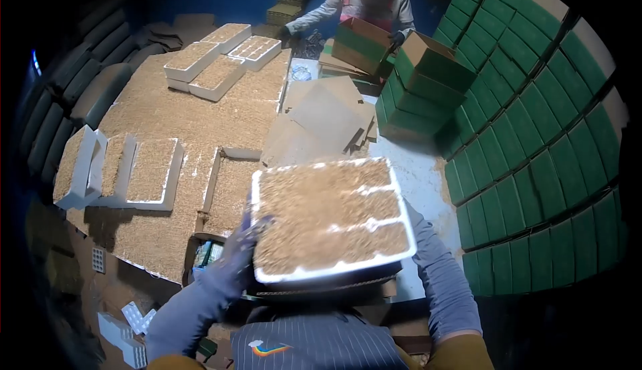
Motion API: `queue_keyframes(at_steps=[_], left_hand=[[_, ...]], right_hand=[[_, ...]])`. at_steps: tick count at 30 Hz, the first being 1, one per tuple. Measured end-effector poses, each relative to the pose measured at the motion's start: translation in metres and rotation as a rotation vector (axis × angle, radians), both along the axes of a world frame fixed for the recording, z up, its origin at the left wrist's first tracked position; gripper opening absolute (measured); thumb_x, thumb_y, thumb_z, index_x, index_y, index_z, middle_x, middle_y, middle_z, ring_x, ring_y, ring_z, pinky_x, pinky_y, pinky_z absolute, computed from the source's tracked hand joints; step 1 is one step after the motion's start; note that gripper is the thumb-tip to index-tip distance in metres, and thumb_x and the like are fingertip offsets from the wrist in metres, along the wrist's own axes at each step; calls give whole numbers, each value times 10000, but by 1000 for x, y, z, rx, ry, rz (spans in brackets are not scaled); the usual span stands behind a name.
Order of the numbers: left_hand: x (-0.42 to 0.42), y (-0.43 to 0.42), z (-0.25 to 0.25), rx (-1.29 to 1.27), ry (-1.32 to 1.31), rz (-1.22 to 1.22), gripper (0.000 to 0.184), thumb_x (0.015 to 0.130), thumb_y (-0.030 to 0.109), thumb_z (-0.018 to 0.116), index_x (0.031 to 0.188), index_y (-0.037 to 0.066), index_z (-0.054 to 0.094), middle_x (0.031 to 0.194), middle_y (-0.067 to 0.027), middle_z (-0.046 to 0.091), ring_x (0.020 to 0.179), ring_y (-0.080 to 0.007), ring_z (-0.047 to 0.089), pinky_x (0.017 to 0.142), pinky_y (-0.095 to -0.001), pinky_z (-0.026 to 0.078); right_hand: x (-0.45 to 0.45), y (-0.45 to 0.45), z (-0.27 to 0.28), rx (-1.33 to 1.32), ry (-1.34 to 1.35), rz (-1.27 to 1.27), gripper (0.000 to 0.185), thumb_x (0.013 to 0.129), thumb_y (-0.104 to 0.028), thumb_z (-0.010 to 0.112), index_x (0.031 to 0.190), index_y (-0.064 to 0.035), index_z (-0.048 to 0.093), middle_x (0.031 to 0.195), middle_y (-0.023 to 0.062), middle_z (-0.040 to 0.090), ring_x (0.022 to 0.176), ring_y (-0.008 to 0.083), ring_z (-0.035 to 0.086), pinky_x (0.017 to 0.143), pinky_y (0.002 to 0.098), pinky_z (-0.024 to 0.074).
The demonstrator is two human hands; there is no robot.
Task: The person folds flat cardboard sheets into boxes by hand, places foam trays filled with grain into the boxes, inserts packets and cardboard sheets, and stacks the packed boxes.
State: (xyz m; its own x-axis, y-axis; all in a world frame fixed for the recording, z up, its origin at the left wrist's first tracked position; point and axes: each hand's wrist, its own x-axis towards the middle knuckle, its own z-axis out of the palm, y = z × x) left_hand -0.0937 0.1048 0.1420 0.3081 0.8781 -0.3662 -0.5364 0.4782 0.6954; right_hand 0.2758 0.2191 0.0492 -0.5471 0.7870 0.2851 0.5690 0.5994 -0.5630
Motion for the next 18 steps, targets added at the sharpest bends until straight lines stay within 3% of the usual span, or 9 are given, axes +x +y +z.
queue_keyframes(at_steps=[2,4,5,8,10,11,12,16,18], left_hand=[[-26,-34,6,29,112,33,577,965,218,594,1461,92,327,1347,-144,522,1157,-261,602,945,-391,549],[-41,-50,-20,118,355,-26,706,969,284,604,1532,112,212,1346,-126,511,1208,-225,547,999,-376,490],[-28,-54,-8,72,291,58,668,945,202,637,1492,95,269,1340,-121,523,1185,-245,573,964,-380,526],[-19,-47,-19,-136,333,-84,702,948,195,634,1513,97,230,1350,-122,514,1208,-236,547,993,-380,496],[1,-39,-22,-3,382,-75,768,951,202,627,1539,77,148,1410,-136,470,1261,-244,501,1020,-374,458],[3,-38,-37,166,673,-91,756,942,225,637,1519,37,187,1368,-172,507,1207,-251,545,984,-369,474],[6,-36,-43,212,875,-134,744,937,233,638,1505,12,212,1322,-209,535,1167,-273,575,960,-373,484],[25,-26,-28,149,1543,-320,627,939,217,594,1448,-33,327,1057,-340,625,1001,-444,634,880,-453,511],[38,-28,-17,180,1586,-299,594,941,204,594,1437,-19,354,1152,-292,618,1047,-421,622,891,-460,506]], right_hand=[[-5,-1,-11,-50,70,-26,291,995,-271,538,1021,-13,670,840,25,644,746,113,553,655,271,461],[-27,-19,24,-665,348,-270,342,994,-330,539,1005,-16,673,810,-3,618,727,96,515,631,263,442],[-30,-22,25,-744,387,-300,358,989,-350,540,996,-18,677,784,-17,593,721,83,472,635,256,425],[-11,-16,24,-609,237,-78,422,1005,-387,490,1125,-33,686,958,44,668,839,131,593,763,268,494],[-2,10,51,-1001,135,27,412,994,-369,502,1155,-30,671,1051,66,667,922,150,612,820,271,495],[-2,29,47,-1246,246,-4,405,971,-357,531,1154,-25,674,1109,73,673,1011,157,613,886,286,485],[3,57,26,-1120,247,72,425,941,-360,595,1164,-4,663,1156,105,669,1055,188,617,930,324,482],[-19,150,-81,-411,-91,-310,687,797,-359,776,1346,-35,518,1290,179,601,1177,317,578,1023,381,444],[-24,175,-129,-256,-252,-349,859,720,-404,812,1414,-62,438,1358,192,536,1263,345,506,1065,397,405]])
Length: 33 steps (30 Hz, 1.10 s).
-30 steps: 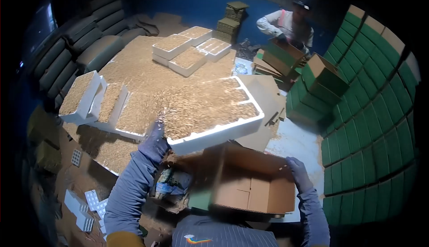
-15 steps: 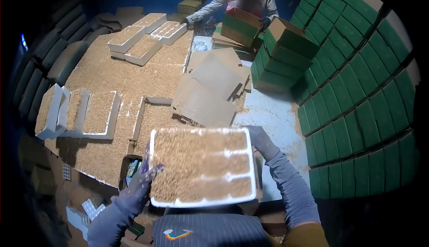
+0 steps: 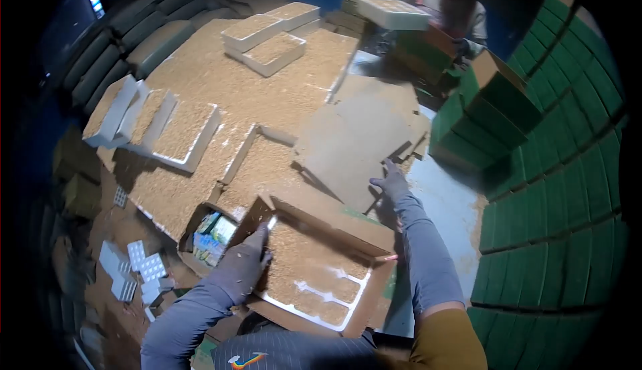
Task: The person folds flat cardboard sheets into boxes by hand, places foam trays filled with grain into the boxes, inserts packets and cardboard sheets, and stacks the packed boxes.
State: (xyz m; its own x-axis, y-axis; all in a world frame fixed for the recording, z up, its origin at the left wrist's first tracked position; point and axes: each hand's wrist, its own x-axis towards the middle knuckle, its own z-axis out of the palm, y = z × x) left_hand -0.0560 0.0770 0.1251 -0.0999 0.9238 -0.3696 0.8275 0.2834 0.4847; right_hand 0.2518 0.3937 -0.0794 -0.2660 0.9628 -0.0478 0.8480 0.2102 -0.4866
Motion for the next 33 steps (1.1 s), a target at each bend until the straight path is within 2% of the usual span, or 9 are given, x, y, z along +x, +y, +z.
queue_keyframes(at_steps=[4,7,10,14,17,22,28,30,33], left_hand=[[-25,-23,31,597,73,13,445,888,62,662,1320,60,555,1239,-176,628,1117,-304,635,935,-374,517],[-108,-39,-6,663,-145,622,257,888,74,665,1140,21,652,1017,-155,694,935,-229,687,820,-311,535],[-194,-57,-117,371,-59,466,274,846,203,712,1066,42,684,993,-160,674,906,-287,672,820,-384,527],[-172,-30,-130,287,187,273,343,796,295,767,1021,53,674,1024,-122,614,992,-327,588,875,-415,487],[-157,-16,-145,263,243,151,376,760,356,789,970,74,656,1093,-117,596,1069,-320,562,899,-445,468],[-148,-14,-195,307,404,74,334,805,415,715,924,116,626,1018,-83,576,1025,-263,542,872,-419,416],[-169,-21,-169,455,84,173,199,833,224,711,919,45,707,938,-139,627,932,-321,596,814,-420,474],[-158,-16,-93,685,55,332,165,827,197,721,904,51,713,898,-107,621,881,-289,587,785,-395,468],[-105,-18,-14,868,4,-87,183,810,213,732,937,85,701,931,-70,615,945,-273,565,867,-415,437]], right_hand=[[5,3,-40,153,-37,-139,938,571,-354,896,1335,-17,470,1235,237,605,1157,365,592,1008,406,465],[8,-1,4,-11,164,-155,583,633,-255,845,1112,-1,631,891,157,712,829,253,701,733,347,550],[21,6,42,-44,61,-40,341,764,-272,777,1024,-58,722,844,96,728,754,201,686,722,333,527],[-12,-37,137,298,191,139,206,865,-117,679,1024,10,705,992,120,679,958,185,636,845,296,479],[-43,-98,205,335,301,3,205,879,-105,673,1023,41,675,943,114,660,878,189,629,821,277,475],[-26,-196,220,290,492,-279,207,949,-107,602,1090,32,663,995,68,673,942,148,605,866,257,454],[-5,-285,231,371,620,-466,189,957,-81,550,1047,53,647,1017,95,644,914,170,583,828,294,462],[1,-307,232,526,574,-473,199,934,-51,549,1078,47,646,1048,116,638,951,204,593,870,316,465],[-11,-340,233,816,229,-313,327,807,29,581,1124,2,656,1050,162,623,1003,317,602,970,426,464]])
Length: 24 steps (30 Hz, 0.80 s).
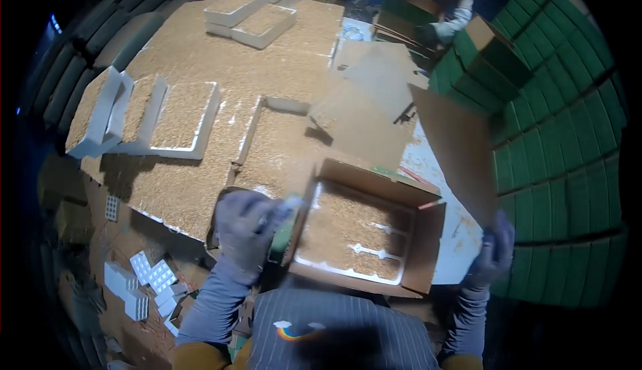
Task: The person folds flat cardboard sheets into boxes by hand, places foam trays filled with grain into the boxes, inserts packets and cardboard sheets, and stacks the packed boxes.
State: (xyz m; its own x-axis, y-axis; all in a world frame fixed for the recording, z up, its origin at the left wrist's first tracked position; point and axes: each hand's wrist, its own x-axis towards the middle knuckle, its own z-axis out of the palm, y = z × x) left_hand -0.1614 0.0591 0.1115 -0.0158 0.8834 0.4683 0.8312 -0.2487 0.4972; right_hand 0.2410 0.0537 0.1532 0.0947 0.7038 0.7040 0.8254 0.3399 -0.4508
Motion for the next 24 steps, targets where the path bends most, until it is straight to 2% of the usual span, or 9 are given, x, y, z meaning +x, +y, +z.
queue_keyframes(at_steps=[2,6,11,13,15,17,20,22,24], left_hand=[[36,1,32,-78,193,-257,297,799,175,744,1069,83,662,1043,-92,596,1027,-292,556,903,-434,427],[28,10,69,86,53,58,256,822,89,701,1069,62,641,1068,-121,583,1055,-299,552,927,-437,422],[91,22,21,-389,609,-669,207,856,200,632,1047,123,657,1143,-93,583,1122,-309,553,969,-425,430],[100,27,-5,-751,645,-653,234,821,201,696,1040,126,666,1106,-106,608,1156,-306,548,963,-423,461],[75,38,23,-623,496,-796,286,849,164,670,1131,121,642,1197,-109,597,1199,-285,537,980,-400,467],[28,39,29,-474,-142,-632,455,868,129,655,1312,100,558,1347,-112,545,1279,-247,496,1028,-376,446],[-7,48,-26,-830,-968,-481,672,904,236,676,1458,8,370,1462,-166,444,1346,-253,425,1147,-341,308],[-24,49,-109,-1070,-658,-533,780,901,420,677,1457,-13,343,1440,-196,458,1341,-282,423,1124,-353,326],[-7,46,-117,-1053,-462,-465,830,869,488,697,1434,-19,361,1377,-208,514,1281,-295,483,1075,-366,373]], right_hand=[[-20,-4,10,60,-316,245,421,701,26,619,1108,-63,679,986,117,585,991,337,571,912,488,501],[-30,-19,11,-257,-782,648,357,722,-104,647,1074,-159,675,930,10,568,912,196,601,674,331,528],[-62,-18,-27,-995,-1236,902,170,845,-155,558,1005,-109,590,904,48,589,903,186,611,775,319,518],[-55,-11,-10,-930,-1065,911,217,854,-151,569,1066,-116,603,969,64,615,905,204,613,787,335,515],[-38,-9,-1,-795,-688,748,274,870,-167,593,1137,-108,607,1025,91,647,942,235,629,823,347,520],[-2,-13,1,-563,-121,399,349,892,-202,632,1219,-86,601,1071,128,685,1014,278,661,883,356,531],[37,-1,-80,-1056,912,431,552,896,-214,677,1389,-86,463,1221,111,632,1122,238,613,982,355,488],[11,-2,-74,-1339,1376,503,715,859,-293,750,1419,-42,384,1301,112,565,1189,198,546,1023,350,446],[-24,4,-82,-1295,1265,471,738,842,-335,764,1399,-16,399,1313,138,558,1204,215,537,1022,357,438]])
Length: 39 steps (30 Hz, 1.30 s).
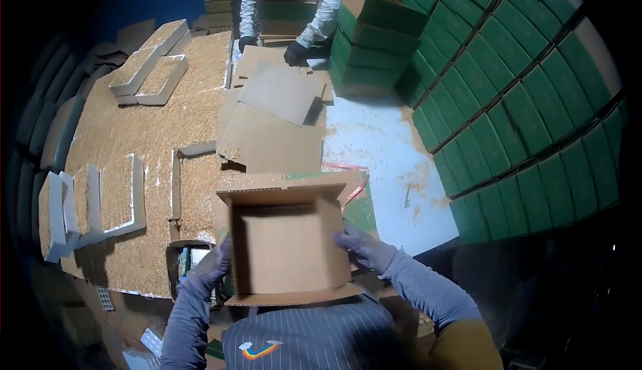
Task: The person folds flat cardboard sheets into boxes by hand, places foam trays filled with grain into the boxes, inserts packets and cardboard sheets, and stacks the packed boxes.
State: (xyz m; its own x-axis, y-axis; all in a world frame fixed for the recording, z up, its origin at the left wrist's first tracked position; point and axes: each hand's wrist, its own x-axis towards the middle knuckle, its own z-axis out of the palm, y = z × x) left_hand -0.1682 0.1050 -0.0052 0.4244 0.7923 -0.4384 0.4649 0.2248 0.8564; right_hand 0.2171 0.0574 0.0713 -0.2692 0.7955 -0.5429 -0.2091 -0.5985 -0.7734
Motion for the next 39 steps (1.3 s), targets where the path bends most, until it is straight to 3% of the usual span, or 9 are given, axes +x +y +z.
queue_keyframes(at_steps=[3,8,15,21,25,29,33,36,39], left_hand=[[76,-15,52,66,275,296,694,821,352,758,1324,-16,452,1100,-200,660,997,-307,645,884,-382,500],[63,-24,30,81,-199,490,471,838,207,718,1218,-21,559,1074,-135,673,969,-240,643,849,-351,513],[145,-7,62,167,-321,263,533,1016,221,478,1484,9,336,1444,-234,455,1356,-349,428,1124,-420,337],[171,-47,-22,711,601,-391,841,868,415,644,1465,-58,288,1508,-305,276,1431,-458,212,1165,-613,107],[209,-60,-34,751,649,-191,856,862,501,633,1444,-56,340,1504,-296,295,1429,-446,226,1166,-620,97],[190,-48,-13,753,542,-155,840,876,431,656,1479,-31,298,1543,-284,242,1462,-422,169,1187,-583,73],[121,2,-9,654,878,345,795,962,367,556,1507,-61,166,1551,-307,191,1455,-438,161,1196,-521,114],[72,37,-50,365,528,575,774,976,362,547,1493,-89,191,1536,-320,220,1426,-413,259,1183,-397,214],[59,47,-37,435,218,709,750,979,345,557,1496,-78,216,1547,-308,216,1441,-352,267,1177,-375,231]], right_hand=[[-8,5,-67,228,-393,73,749,842,-365,759,1383,9,402,1310,167,561,1205,243,542,1017,366,438],[-8,-4,-55,570,-624,8,828,878,-427,696,1445,39,312,1376,233,491,1254,301,511,1025,357,432],[118,-4,-10,225,151,-526,654,958,-372,600,1439,-10,344,1262,158,567,1121,249,602,952,371,505],[305,33,-146,320,172,-988,637,960,-373,613,1443,-42,364,1364,121,502,1217,254,532,1013,408,456],[320,43,-209,121,264,-1118,703,956,-384,624,1487,-36,322,1482,112,389,1324,264,428,1079,416,381],[267,17,-159,526,-763,-1125,729,921,-331,674,1489,-40,322,1402,171,491,1227,273,526,1010,354,437],[155,-9,-91,380,-1210,-325,645,920,-317,655,1461,-92,386,1097,160,679,999,313,662,881,378,507],[134,2,-136,443,-1208,-114,580,924,-339,627,1392,-31,482,1126,201,672,993,351,660,862,376,507],[113,18,-125,630,-817,-555,520,925,-163,626,1403,-20,478,1068,120,694,894,263,670,779,340,514]])
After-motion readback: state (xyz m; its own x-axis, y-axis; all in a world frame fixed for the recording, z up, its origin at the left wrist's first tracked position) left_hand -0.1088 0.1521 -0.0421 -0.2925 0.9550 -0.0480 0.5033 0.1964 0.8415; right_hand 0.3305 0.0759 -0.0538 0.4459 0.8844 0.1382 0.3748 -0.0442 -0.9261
